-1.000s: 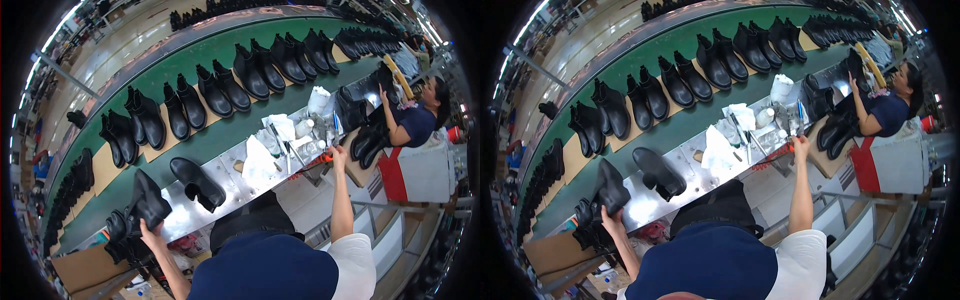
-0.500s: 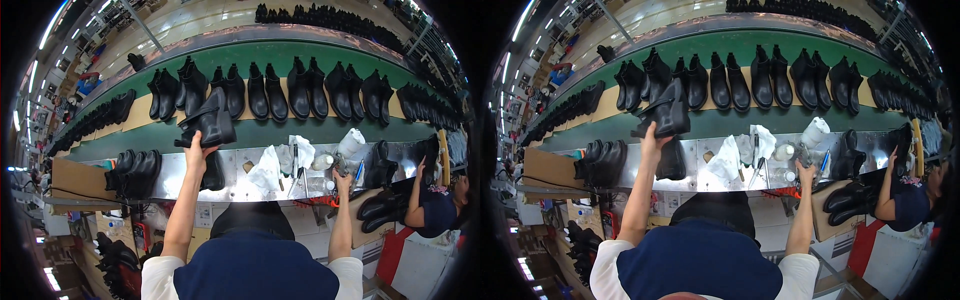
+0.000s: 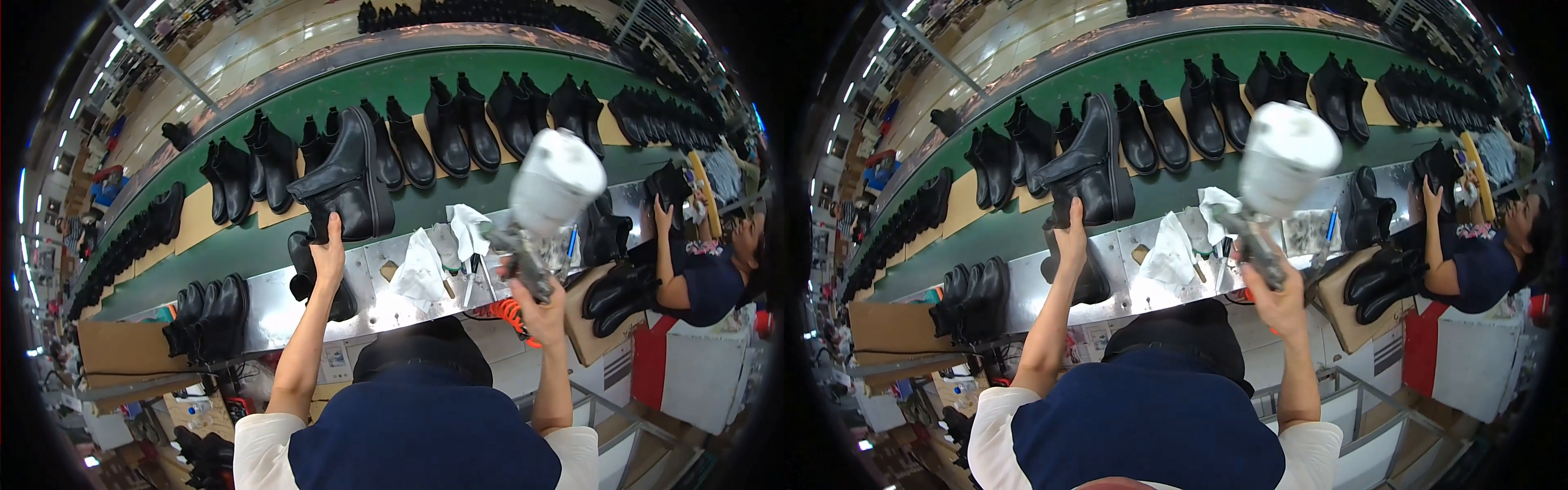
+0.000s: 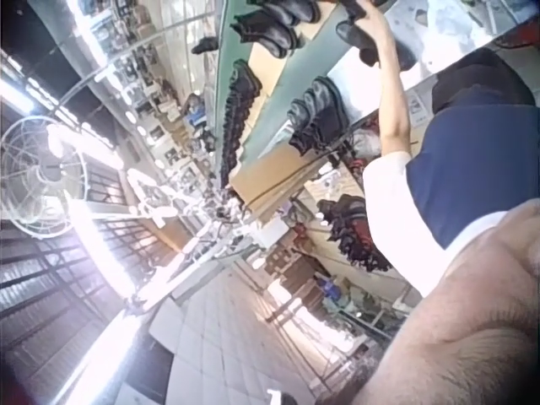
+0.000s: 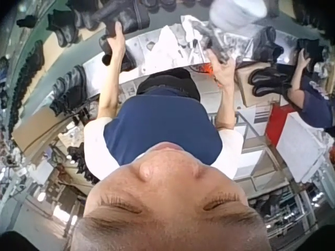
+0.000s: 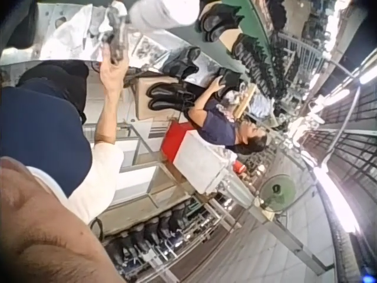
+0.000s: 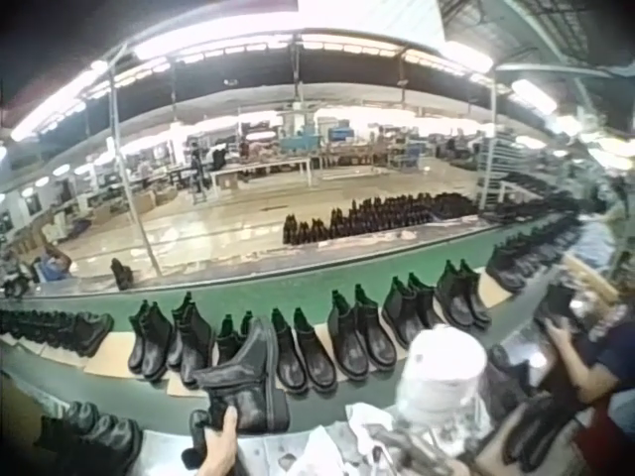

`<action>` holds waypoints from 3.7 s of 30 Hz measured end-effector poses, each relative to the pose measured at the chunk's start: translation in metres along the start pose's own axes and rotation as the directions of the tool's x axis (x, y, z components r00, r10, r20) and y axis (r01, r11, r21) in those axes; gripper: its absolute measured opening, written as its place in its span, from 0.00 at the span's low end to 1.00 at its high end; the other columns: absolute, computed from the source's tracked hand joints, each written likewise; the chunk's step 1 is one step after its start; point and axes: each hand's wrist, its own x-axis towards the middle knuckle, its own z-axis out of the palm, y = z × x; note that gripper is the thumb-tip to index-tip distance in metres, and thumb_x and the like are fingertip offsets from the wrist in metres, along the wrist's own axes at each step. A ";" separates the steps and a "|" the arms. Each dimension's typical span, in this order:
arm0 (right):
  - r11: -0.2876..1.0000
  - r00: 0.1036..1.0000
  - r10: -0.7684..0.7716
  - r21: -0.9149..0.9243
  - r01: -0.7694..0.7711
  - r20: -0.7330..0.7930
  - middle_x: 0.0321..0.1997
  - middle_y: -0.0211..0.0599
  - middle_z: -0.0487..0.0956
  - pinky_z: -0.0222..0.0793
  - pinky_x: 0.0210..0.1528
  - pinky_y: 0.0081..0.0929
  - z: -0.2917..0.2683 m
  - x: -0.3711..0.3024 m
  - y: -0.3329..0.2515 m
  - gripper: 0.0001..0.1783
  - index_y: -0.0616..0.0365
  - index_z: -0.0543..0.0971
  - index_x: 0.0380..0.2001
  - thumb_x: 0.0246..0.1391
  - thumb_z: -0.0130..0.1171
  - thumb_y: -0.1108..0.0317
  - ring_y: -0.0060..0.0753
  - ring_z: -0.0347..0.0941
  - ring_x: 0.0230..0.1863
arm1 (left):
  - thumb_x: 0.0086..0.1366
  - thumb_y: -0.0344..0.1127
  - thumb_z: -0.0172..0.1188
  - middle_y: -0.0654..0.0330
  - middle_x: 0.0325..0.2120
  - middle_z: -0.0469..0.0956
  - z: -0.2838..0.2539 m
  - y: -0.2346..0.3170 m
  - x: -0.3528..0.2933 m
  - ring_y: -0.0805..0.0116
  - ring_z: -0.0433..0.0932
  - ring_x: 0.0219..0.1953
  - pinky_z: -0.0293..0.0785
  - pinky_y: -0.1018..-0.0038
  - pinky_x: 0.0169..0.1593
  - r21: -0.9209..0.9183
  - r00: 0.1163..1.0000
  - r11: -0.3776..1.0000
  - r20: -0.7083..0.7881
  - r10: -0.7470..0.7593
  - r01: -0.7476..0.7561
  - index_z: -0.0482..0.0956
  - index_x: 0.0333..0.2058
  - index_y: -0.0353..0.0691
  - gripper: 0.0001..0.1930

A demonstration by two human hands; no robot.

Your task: Inspecting and cleaning black boots on a production line.

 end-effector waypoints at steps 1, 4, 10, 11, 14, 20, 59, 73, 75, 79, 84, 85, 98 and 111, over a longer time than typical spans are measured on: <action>1.000 0.999 0.001 0.026 -0.003 0.052 0.42 0.32 0.77 0.65 0.41 0.13 0.011 0.002 -0.005 0.25 0.65 0.66 0.56 0.54 0.54 0.78 0.16 0.69 0.39 | 0.64 0.42 0.55 0.61 0.39 0.74 0.001 0.000 0.000 0.75 0.69 0.41 0.64 0.78 0.48 0.016 0.999 0.999 0.010 0.037 -0.037 0.73 0.44 0.27 0.20; 0.996 0.998 0.050 0.074 -0.052 0.032 0.35 0.29 0.76 0.64 0.38 0.12 0.045 0.021 -0.012 0.25 0.64 0.68 0.55 0.53 0.58 0.74 0.13 0.68 0.35 | 0.64 0.43 0.55 0.60 0.40 0.74 0.000 -0.006 0.001 0.75 0.69 0.41 0.64 0.77 0.49 -0.022 0.997 0.998 0.050 0.058 -0.057 0.73 0.45 0.27 0.21; 0.992 0.995 0.033 -0.121 -0.021 0.095 0.24 0.22 0.71 0.59 0.27 0.14 0.059 0.027 -0.020 0.24 0.63 0.70 0.53 0.53 0.59 0.70 0.12 0.61 0.24 | 0.63 0.39 0.57 0.62 0.45 0.72 -0.008 -0.012 0.005 0.76 0.68 0.46 0.62 0.79 0.52 -0.044 0.994 0.999 0.106 -0.023 0.028 0.71 0.48 0.29 0.20; 0.987 0.990 0.035 -0.159 -0.014 0.135 0.25 0.22 0.72 0.59 0.27 0.14 0.057 0.024 -0.020 0.24 0.63 0.70 0.53 0.52 0.59 0.71 0.12 0.61 0.25 | 0.63 0.39 0.57 0.62 0.45 0.72 -0.011 -0.014 0.006 0.76 0.68 0.46 0.62 0.79 0.52 -0.045 0.995 0.999 0.101 -0.024 0.028 0.71 0.48 0.29 0.20; 0.988 0.994 0.054 -0.146 -0.039 0.096 0.24 0.23 0.72 0.59 0.28 0.13 0.060 0.023 -0.024 0.24 0.64 0.71 0.53 0.52 0.59 0.71 0.11 0.61 0.25 | 0.63 0.39 0.57 0.61 0.45 0.72 -0.011 -0.014 0.005 0.76 0.68 0.46 0.63 0.79 0.52 -0.065 0.994 0.997 0.107 -0.037 0.044 0.71 0.49 0.30 0.20; 0.994 0.998 -0.020 -0.109 0.026 0.051 0.27 0.28 0.74 0.62 0.31 0.14 0.071 0.042 -0.021 0.24 0.64 0.71 0.52 0.51 0.60 0.70 0.13 0.63 0.27 | 0.64 0.44 0.56 0.59 0.45 0.72 -0.010 -0.012 0.004 0.73 0.68 0.46 0.61 0.77 0.54 -0.075 0.989 0.996 0.143 -0.030 0.041 0.71 0.49 0.27 0.24; 0.950 0.976 -0.201 -0.225 0.215 0.082 0.41 0.48 0.77 0.68 0.44 0.27 0.078 0.030 -0.052 0.25 0.63 0.70 0.53 0.50 0.60 0.72 0.37 0.76 0.40 | 0.67 0.38 0.37 0.35 0.36 0.75 0.016 0.032 0.027 0.44 0.79 0.37 0.83 0.69 0.39 -0.370 0.741 0.644 0.401 -0.539 0.669 0.63 0.44 0.16 0.23; 0.955 0.965 -0.259 -0.139 0.263 0.043 0.39 0.47 0.78 0.68 0.42 0.24 0.086 0.028 -0.040 0.24 0.64 0.70 0.53 0.51 0.60 0.73 0.31 0.75 0.38 | 0.69 0.38 0.36 0.32 0.40 0.72 0.004 0.025 0.030 0.49 0.77 0.41 0.81 0.72 0.44 -0.567 0.521 0.171 0.541 -0.660 0.806 0.66 0.46 0.18 0.22; 0.966 0.973 -0.217 -0.124 0.226 0.081 0.42 0.47 0.78 0.67 0.43 0.22 0.087 0.031 -0.042 0.24 0.64 0.70 0.53 0.51 0.60 0.73 0.33 0.76 0.39 | 0.69 0.37 0.37 0.31 0.40 0.71 0.003 0.025 0.028 0.50 0.78 0.41 0.81 0.73 0.44 -0.581 0.506 0.124 0.560 -0.656 0.805 0.66 0.46 0.18 0.22; 0.989 0.997 -0.060 -0.130 0.065 0.041 0.44 0.48 0.77 0.67 0.46 0.23 0.081 0.029 -0.026 0.23 0.64 0.70 0.52 0.52 0.59 0.73 0.33 0.75 0.43 | 0.68 0.36 0.39 0.30 0.43 0.70 0.001 0.026 0.024 0.52 0.78 0.40 0.81 0.74 0.44 -0.604 0.442 -0.033 0.619 -0.649 0.797 0.66 0.46 0.17 0.21; 0.959 0.977 -0.215 -0.190 0.210 -0.005 0.44 0.49 0.78 0.68 0.45 0.24 0.082 0.023 -0.027 0.24 0.66 0.71 0.52 0.51 0.60 0.73 0.32 0.76 0.42 | 0.68 0.36 0.39 0.32 0.41 0.71 0.002 0.024 0.018 0.49 0.78 0.41 0.80 0.71 0.45 -0.618 0.592 0.211 0.513 -0.622 0.757 0.65 0.46 0.17 0.21; 0.970 0.980 -0.196 -0.142 0.197 0.022 0.43 0.48 0.78 0.68 0.44 0.23 0.084 0.020 -0.033 0.24 0.66 0.71 0.52 0.51 0.60 0.74 0.31 0.76 0.41 | 0.68 0.36 0.39 0.32 0.41 0.71 0.003 0.024 0.015 0.49 0.78 0.41 0.80 0.71 0.45 -0.619 0.591 0.209 0.511 -0.624 0.757 0.65 0.46 0.17 0.21; 0.996 0.999 -0.035 -0.084 0.034 -0.014 0.44 0.42 0.78 0.67 0.43 0.18 0.079 0.021 -0.027 0.23 0.67 0.71 0.51 0.51 0.60 0.74 0.21 0.72 0.40 | 0.63 0.38 0.58 0.59 0.47 0.72 -0.015 -0.002 0.011 0.69 0.73 0.46 0.74 0.71 0.45 -0.298 0.954 0.907 0.103 -0.281 0.299 0.68 0.51 0.38 0.20; 0.987 0.971 0.062 -0.162 -0.024 0.231 0.39 0.38 0.79 0.66 0.37 0.16 0.087 0.018 -0.013 0.25 0.64 0.70 0.53 0.50 0.60 0.74 0.15 0.69 0.31 | 0.59 0.45 0.62 0.60 0.39 0.75 -0.074 0.027 -0.003 0.73 0.73 0.37 0.73 0.75 0.37 0.022 0.975 0.997 -0.211 -0.072 0.078 0.74 0.43 0.31 0.22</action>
